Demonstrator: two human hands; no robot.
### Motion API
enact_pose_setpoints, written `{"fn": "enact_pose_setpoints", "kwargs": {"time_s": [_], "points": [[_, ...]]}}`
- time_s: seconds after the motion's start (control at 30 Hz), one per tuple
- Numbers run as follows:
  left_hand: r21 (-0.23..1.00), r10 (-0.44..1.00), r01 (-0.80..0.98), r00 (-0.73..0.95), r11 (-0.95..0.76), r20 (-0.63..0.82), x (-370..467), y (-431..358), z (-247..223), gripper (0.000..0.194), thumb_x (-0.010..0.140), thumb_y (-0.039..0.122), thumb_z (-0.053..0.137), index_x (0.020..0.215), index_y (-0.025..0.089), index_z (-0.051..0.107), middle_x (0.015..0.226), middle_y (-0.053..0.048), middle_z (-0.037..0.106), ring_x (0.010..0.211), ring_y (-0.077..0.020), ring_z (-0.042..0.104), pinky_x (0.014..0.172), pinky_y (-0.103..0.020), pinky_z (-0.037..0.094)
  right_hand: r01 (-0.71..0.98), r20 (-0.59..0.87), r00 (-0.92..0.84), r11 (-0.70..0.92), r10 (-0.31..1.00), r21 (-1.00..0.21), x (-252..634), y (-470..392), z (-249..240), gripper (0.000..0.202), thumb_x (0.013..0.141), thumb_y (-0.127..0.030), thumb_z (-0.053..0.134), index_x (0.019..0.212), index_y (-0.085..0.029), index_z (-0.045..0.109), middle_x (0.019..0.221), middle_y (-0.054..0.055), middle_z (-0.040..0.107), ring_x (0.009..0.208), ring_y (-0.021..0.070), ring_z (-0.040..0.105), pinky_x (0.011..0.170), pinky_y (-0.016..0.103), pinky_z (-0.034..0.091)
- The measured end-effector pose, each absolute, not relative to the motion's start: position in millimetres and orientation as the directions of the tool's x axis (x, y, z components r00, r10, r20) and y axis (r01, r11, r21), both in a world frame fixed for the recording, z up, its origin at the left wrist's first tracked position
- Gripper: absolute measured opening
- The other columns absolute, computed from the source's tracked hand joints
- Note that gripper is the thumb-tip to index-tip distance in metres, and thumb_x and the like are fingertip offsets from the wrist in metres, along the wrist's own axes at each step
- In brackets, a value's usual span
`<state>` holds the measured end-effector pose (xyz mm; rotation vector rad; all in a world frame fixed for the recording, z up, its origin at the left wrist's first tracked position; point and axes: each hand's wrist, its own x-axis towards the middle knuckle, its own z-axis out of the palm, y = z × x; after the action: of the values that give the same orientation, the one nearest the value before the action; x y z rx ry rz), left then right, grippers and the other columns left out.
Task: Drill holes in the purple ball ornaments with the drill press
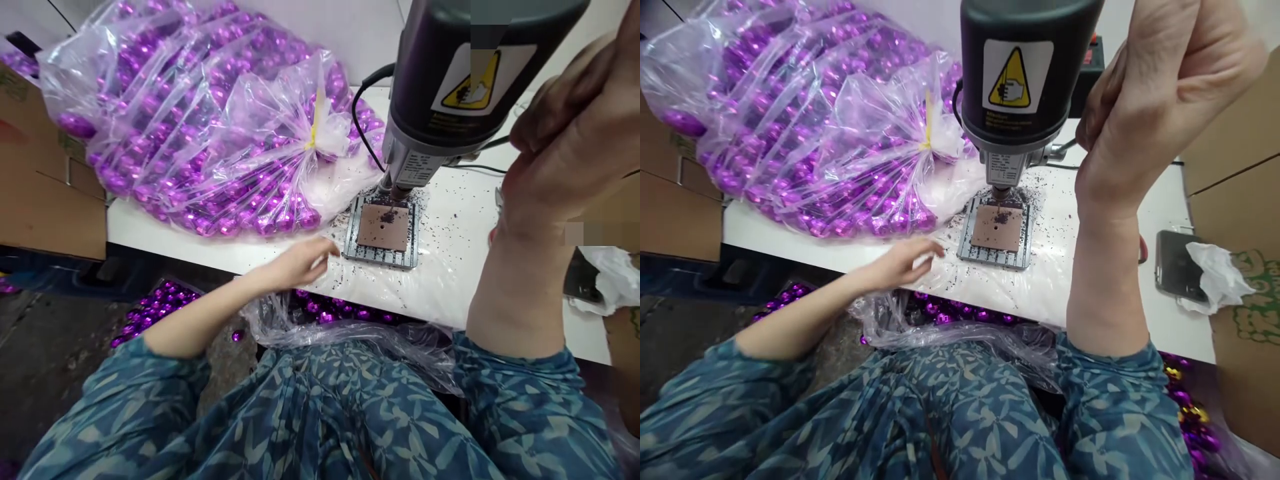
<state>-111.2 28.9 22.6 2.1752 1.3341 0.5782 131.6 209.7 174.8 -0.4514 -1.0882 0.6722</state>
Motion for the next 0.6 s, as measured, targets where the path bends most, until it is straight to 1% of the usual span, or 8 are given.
{"fn": "enact_pose_setpoints", "kwargs": {"time_s": [0.07,0.13,0.17,0.27,0.33,0.4,0.5,0.6], "points": [[0.583,0.964,0.768,0.22,-0.265,0.148,-120.0,93.9,24.8,0.033,0.094,0.004,0.046,0.105,0.021,0.072,0.105,-0.009,0.079,0.099,-0.0223,0.075,0.09,-0.038,0.061,-0.311,0.63,0.297,0.697,0.717,-0.647,131.5,212.7,172.7,0.055,0.099,-0.015,0.056,0.054,-0.023,0.026,0.044,-0.006,0.022,0.034,0.0044,0.027,0.045,0.03,0.004],[0.497,0.989,0.862,0.025,-0.095,0.145,-127.4,158.4,21.5,0.033,0.091,0.0,0.047,0.101,0.018,0.073,0.103,-0.011,0.078,0.1,-0.026,0.074,0.094,-0.042,0.059,-0.327,0.666,0.292,0.726,0.686,-0.605,132.8,213.1,170.8,0.054,0.096,-0.017,0.062,0.052,-0.023,0.03,0.043,-0.007,0.017,0.034,0.0063,0.024,0.045,0.033,0.002],[0.441,0.991,0.898,-0.043,-0.016,0.125,-129.7,186.6,19.0,0.034,0.091,-0.001,0.047,0.102,0.016,0.073,0.107,-0.014,0.078,0.104,-0.0284,0.074,0.098,-0.044,0.058,-0.33,0.702,0.284,0.754,0.653,-0.568,133.6,212.6,170.0,0.054,0.093,-0.022,0.068,0.053,-0.023,0.032,0.044,-0.007,0.015,0.035,0.0066,0.024,0.045,0.033,0.003],[0.275,0.982,0.95,-0.175,0.149,0.071,-130.2,244.8,12.0,0.043,0.093,-0.003,0.045,0.123,0.01,0.072,0.134,-0.023,0.071,0.124,-0.0352,0.07,0.107,-0.047,0.054,-0.31,0.773,0.265,0.81,0.577,-0.498,135.2,209.1,168.7,0.056,0.078,-0.052,0.079,0.055,-0.022,0.038,0.047,-0.007,0.014,0.038,0.006,0.029,0.044,0.03,0.008],[0.21,0.967,0.951,-0.246,0.226,0.072,-127.7,263.9,7.6,0.051,0.096,-0.003,0.041,0.139,0.008,0.066,0.146,-0.027,0.064,0.135,-0.038,0.064,0.111,-0.05,0.053,-0.28,0.781,0.264,0.82,0.566,-0.499,135.3,206.4,169.1,0.062,0.074,-0.063,0.078,0.055,-0.021,0.037,0.047,-0.007,0.013,0.039,0.0046,0.03,0.044,0.029,0.011],[0.186,0.954,0.944,-0.29,0.271,0.081,-126.2,274.3,2.9,0.053,0.1,0.001,0.04,0.148,0.007,0.06,0.153,-0.03,0.058,0.143,-0.0414,0.057,0.113,-0.055,0.052,-0.254,0.79,0.268,0.831,0.552,-0.494,134.9,203.9,170.2,0.065,0.074,-0.062,0.079,0.053,-0.019,0.034,0.046,-0.007,0.012,0.038,0.0032,0.029,0.043,0.027,0.012],[0.22,0.961,0.946,-0.263,0.239,0.087,-128.8,284.9,-4.1,0.05,0.101,0.01,0.051,0.15,0.011,0.059,0.16,-0.03,0.052,0.15,-0.0454,0.047,0.117,-0.06,0.049,-0.232,0.801,0.265,0.842,0.537,-0.487,134.5,200.3,172.2,0.068,0.077,-0.058,0.078,0.052,-0.016,0.031,0.045,-0.007,0.016,0.038,0.0007,0.032,0.043,0.023,0.016],[0.298,0.963,0.934,-0.242,0.198,0.12,-135.1,292.0,-9.2,0.054,0.097,0.009,0.057,0.151,0.015,0.061,0.158,-0.027,0.053,0.148,-0.045,0.048,0.12,-0.058,0.046,-0.21,0.797,0.259,0.837,0.546,-0.505,134.1,197.9,173.4,0.068,0.081,-0.055,0.077,0.052,-0.014,0.032,0.046,-0.007,0.022,0.039,-0.0016,0.035,0.044,0.019,0.018]]}}
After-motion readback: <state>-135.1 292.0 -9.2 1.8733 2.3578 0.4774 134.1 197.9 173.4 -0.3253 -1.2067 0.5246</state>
